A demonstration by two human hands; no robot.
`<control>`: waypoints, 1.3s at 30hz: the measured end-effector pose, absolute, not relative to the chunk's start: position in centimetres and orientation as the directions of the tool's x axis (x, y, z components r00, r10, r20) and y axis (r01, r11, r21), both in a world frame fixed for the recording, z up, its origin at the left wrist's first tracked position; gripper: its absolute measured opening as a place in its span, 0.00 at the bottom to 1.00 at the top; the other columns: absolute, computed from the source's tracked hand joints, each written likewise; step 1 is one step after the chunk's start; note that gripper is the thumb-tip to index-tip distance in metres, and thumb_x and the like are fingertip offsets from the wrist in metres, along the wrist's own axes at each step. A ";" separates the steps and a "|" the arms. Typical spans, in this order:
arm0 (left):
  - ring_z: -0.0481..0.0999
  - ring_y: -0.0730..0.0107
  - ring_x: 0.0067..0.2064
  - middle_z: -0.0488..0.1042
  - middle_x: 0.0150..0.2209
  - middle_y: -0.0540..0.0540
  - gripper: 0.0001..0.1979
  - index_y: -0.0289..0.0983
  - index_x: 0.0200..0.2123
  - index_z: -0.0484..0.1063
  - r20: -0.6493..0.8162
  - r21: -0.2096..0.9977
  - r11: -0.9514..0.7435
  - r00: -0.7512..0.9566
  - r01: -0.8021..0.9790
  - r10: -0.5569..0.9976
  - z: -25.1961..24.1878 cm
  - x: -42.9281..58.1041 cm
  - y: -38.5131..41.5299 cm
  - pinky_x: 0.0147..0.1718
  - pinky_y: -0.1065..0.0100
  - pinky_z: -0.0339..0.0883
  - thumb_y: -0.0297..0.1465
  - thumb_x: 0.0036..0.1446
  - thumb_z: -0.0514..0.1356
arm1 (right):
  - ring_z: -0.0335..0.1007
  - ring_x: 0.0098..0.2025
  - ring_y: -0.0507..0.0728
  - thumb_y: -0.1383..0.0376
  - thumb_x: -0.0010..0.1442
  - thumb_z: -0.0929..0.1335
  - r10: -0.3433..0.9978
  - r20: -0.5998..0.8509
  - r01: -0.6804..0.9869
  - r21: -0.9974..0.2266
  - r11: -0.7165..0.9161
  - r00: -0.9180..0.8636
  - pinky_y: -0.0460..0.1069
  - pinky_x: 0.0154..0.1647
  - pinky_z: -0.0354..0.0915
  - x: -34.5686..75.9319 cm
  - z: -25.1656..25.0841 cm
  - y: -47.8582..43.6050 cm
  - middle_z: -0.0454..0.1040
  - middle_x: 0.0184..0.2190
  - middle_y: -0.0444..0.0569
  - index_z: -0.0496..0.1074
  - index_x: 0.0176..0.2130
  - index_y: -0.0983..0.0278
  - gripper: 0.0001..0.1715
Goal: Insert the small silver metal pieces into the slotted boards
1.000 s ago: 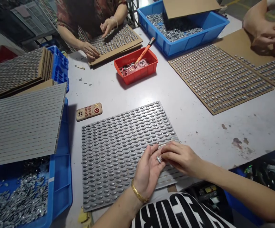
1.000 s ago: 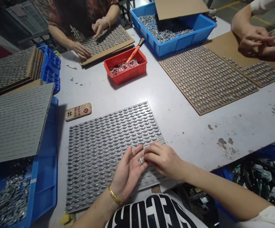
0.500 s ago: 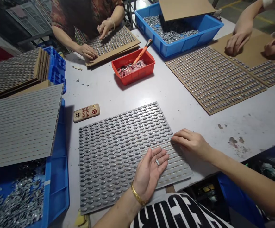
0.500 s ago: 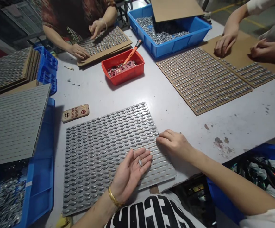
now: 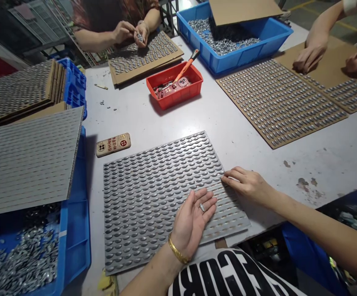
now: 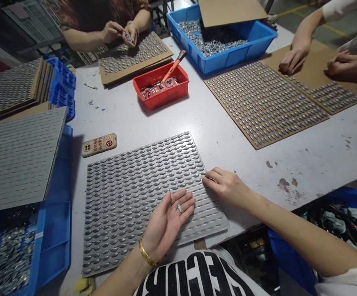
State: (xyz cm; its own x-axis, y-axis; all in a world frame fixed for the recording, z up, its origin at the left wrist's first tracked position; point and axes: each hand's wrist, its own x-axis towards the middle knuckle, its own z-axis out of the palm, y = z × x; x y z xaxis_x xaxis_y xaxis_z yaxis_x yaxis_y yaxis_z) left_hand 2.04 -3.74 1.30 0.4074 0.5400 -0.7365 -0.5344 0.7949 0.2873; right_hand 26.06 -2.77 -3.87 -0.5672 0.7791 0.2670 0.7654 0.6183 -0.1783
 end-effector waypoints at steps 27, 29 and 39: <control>0.72 0.58 0.54 0.73 0.51 0.38 0.11 0.37 0.43 0.73 -0.610 0.687 0.539 0.016 -0.488 0.792 3.9 -7.9 -5.0 0.55 0.56 0.66 0.34 0.60 0.57 | 0.70 0.36 0.55 0.73 0.62 0.64 0.891 0.355 0.515 -0.728 0.453 -0.281 0.51 0.36 0.68 15.0 -1.8 -6.4 0.73 0.34 0.49 0.69 0.42 0.62 0.09; 0.75 0.61 0.48 0.76 0.44 0.41 0.08 0.37 0.39 0.74 -0.473 0.859 0.375 -0.260 -0.349 0.842 4.5 -12.4 -4.2 0.52 0.57 0.68 0.32 0.58 0.58 | 0.70 0.38 0.56 0.73 0.63 0.63 0.880 0.362 0.552 -0.685 0.476 -0.309 0.51 0.37 0.69 15.4 -2.6 -5.6 0.74 0.36 0.51 0.70 0.44 0.62 0.11; 0.74 0.55 0.43 0.76 0.42 0.43 0.22 0.37 0.45 0.73 0.144 0.324 0.583 -0.649 0.745 0.747 2.9 -36.4 0.0 0.48 0.52 0.66 0.39 0.48 0.58 | 0.69 0.40 0.56 0.74 0.63 0.61 0.806 0.360 0.630 -0.503 0.592 -0.470 0.50 0.37 0.69 13.8 -5.7 -4.0 0.74 0.38 0.53 0.70 0.44 0.63 0.14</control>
State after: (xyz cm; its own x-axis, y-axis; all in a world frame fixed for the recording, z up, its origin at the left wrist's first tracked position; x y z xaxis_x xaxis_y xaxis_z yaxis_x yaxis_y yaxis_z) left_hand -36.39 -0.04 2.92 -0.6485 0.7474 0.1440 0.7445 0.5835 0.3244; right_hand 13.83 -4.02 -5.73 -0.4701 0.8060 0.3598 0.6298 0.5919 -0.5031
